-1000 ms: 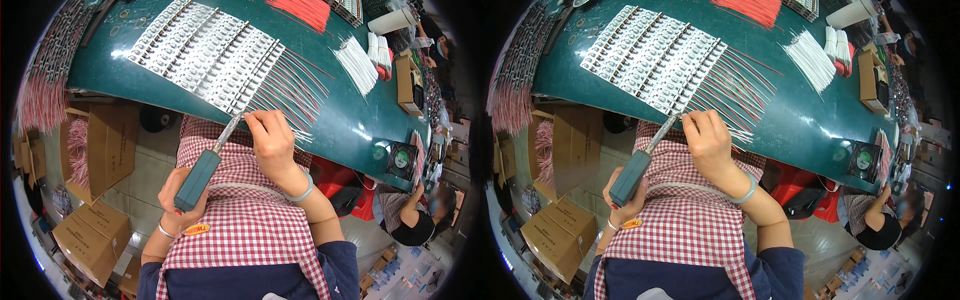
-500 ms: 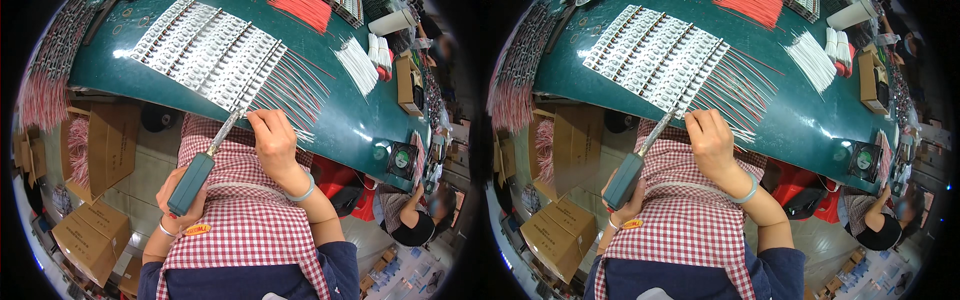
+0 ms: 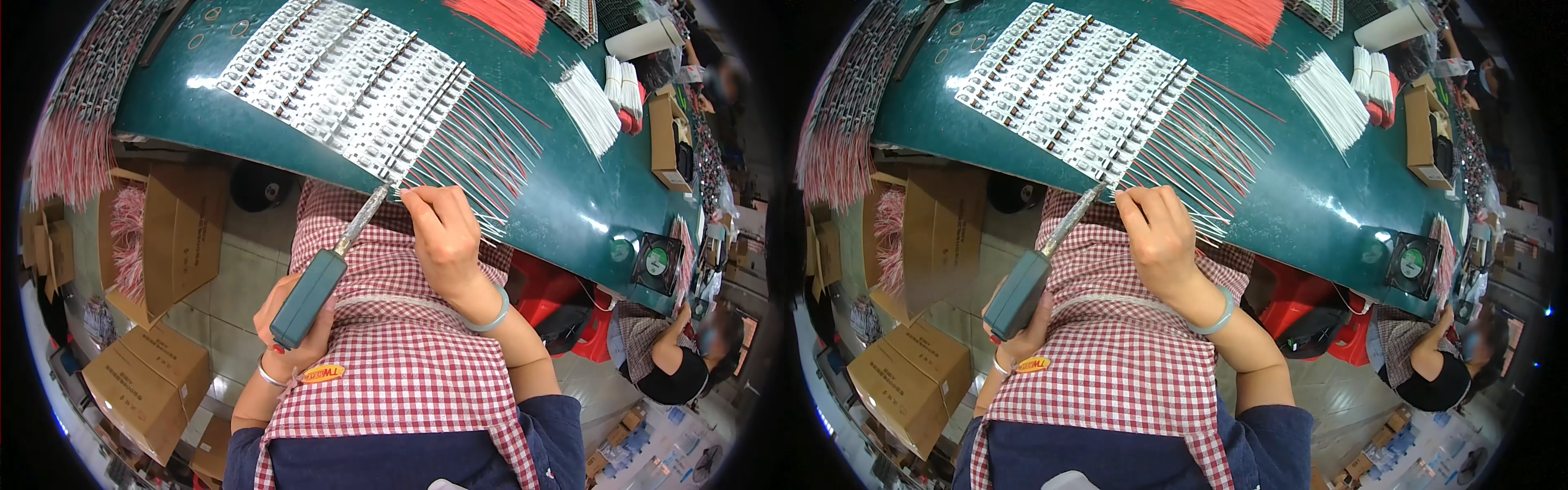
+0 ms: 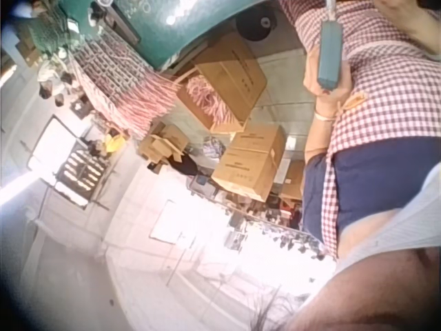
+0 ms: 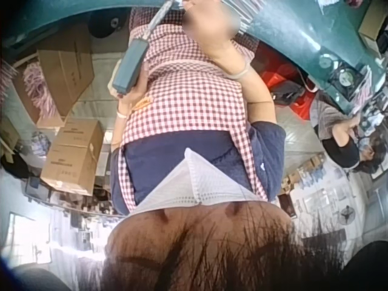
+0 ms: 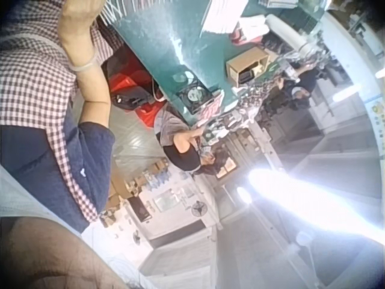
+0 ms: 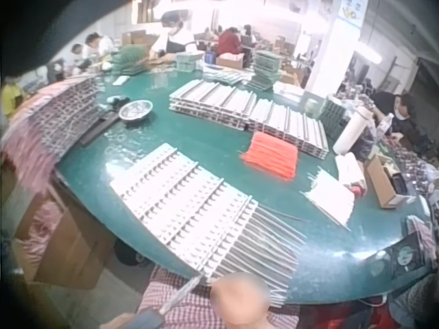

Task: The person uses a soldering iron to attach red and white wires to a grid of electronic components on a green workbench. They repeatedly pick up individual wires, place them into slots on the component board, and apply heat with the soldering iron to secure them.

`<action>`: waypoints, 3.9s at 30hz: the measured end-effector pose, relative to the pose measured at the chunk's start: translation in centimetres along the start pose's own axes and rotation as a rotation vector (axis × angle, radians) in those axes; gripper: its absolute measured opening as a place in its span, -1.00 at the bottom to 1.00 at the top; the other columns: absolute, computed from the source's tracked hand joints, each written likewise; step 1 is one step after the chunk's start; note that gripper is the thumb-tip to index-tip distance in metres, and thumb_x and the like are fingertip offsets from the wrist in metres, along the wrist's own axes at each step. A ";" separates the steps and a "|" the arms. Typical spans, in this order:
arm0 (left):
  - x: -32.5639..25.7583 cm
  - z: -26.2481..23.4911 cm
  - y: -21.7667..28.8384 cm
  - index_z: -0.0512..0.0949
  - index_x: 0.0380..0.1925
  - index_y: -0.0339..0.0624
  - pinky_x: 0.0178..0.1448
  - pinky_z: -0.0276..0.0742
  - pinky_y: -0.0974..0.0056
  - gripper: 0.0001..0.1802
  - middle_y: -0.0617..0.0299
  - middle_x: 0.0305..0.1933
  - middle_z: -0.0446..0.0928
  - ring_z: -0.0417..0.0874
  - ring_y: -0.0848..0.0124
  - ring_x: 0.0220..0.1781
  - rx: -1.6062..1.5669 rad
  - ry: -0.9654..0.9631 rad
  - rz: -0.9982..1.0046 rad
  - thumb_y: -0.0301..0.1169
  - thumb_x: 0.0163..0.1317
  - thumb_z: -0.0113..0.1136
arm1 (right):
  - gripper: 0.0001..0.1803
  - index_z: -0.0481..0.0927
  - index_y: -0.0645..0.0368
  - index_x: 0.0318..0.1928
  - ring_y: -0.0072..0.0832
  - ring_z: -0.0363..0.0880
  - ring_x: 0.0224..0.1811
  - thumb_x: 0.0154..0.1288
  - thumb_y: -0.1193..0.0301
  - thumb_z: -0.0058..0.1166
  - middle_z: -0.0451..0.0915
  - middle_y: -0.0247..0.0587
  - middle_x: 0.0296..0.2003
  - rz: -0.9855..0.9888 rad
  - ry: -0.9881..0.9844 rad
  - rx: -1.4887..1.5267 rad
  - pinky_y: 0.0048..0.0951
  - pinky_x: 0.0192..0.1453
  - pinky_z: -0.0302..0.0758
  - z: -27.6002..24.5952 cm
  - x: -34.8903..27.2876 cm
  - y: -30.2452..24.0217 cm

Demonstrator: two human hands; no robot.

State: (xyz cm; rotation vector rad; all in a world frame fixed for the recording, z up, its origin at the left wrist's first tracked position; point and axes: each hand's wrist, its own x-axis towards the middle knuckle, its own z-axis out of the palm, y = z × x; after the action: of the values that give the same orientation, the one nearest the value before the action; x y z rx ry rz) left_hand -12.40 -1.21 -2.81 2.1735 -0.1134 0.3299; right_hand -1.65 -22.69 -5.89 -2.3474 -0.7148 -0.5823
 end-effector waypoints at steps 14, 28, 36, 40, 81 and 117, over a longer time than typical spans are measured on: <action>0.2 0.4 0.1 0.66 -0.35 -0.37 -0.24 0.65 0.26 -0.82 0.04 -0.31 0.64 0.72 0.16 -0.30 -0.049 -0.032 -0.041 -0.61 0.00 0.39 | -0.67 0.63 0.40 -0.14 -0.27 0.52 -0.26 -0.01 0.64 0.17 0.58 -0.11 -0.24 0.006 -0.026 -0.033 -0.35 -0.30 0.50 -0.2 0.2 -0.3; -1.8 0.2 -1.4 0.65 -0.20 -0.42 -0.18 0.67 0.24 -0.73 -0.04 -0.22 0.67 0.76 0.15 -0.23 -0.084 -0.015 -0.127 -0.53 0.08 0.41 | -0.66 0.63 0.39 -0.14 -0.27 0.52 -0.25 -0.02 0.64 0.16 0.58 -0.13 -0.23 0.047 -0.028 -0.030 -0.35 -0.27 0.51 -0.3 0.3 -0.6; -0.1 0.2 -1.9 0.66 -0.13 -0.38 -0.11 0.63 0.29 -0.70 0.02 -0.16 0.69 0.74 0.31 -0.23 -0.110 0.018 -0.106 -0.52 0.12 0.42 | -0.67 0.65 0.30 -0.16 -0.21 0.56 -0.28 -0.02 0.74 0.15 0.58 -0.12 -0.33 0.139 0.028 0.096 -0.27 -0.22 0.52 -2.8 1.3 -0.2; 1.4 0.3 -2.0 0.60 0.00 -0.38 -0.15 0.59 0.34 -0.63 0.13 -0.10 0.66 0.66 0.42 -0.20 -0.296 0.053 -0.252 -0.59 0.17 0.38 | -0.78 0.66 0.22 -0.22 -0.20 0.59 -0.29 0.10 0.70 0.22 0.61 -0.13 -0.32 0.196 0.115 -0.109 -0.27 -0.22 0.53 -7.0 3.5 4.9; 12.0 2.5 -4.4 0.49 0.09 -0.40 -0.51 0.37 0.43 -0.56 0.06 -0.09 0.58 0.49 0.52 -0.53 -0.441 0.182 -0.251 -0.73 0.16 0.23 | -0.78 0.56 0.19 -0.23 -0.16 0.52 -0.19 0.06 0.65 0.09 0.49 -0.13 -0.26 -0.041 -0.029 -0.429 -0.19 -0.14 0.55 0.2 21.2 23.1; 18.1 3.3 -0.2 0.65 -0.15 -0.40 -0.18 0.54 0.42 -0.72 0.22 -0.23 0.69 0.64 0.55 -0.27 -0.535 0.074 -0.522 -0.59 0.11 0.44 | -0.67 0.65 0.31 -0.15 -0.25 0.53 -0.23 -0.04 0.65 0.14 0.58 -0.16 -0.27 0.063 -0.125 -0.131 -0.32 -0.23 0.55 0.9 14.2 11.3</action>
State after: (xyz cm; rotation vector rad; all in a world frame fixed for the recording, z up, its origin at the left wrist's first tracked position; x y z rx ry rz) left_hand 5.66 -3.06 0.25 1.5839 0.3658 0.0641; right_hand 16.19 -24.76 -3.43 -2.5359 -0.6732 -0.4705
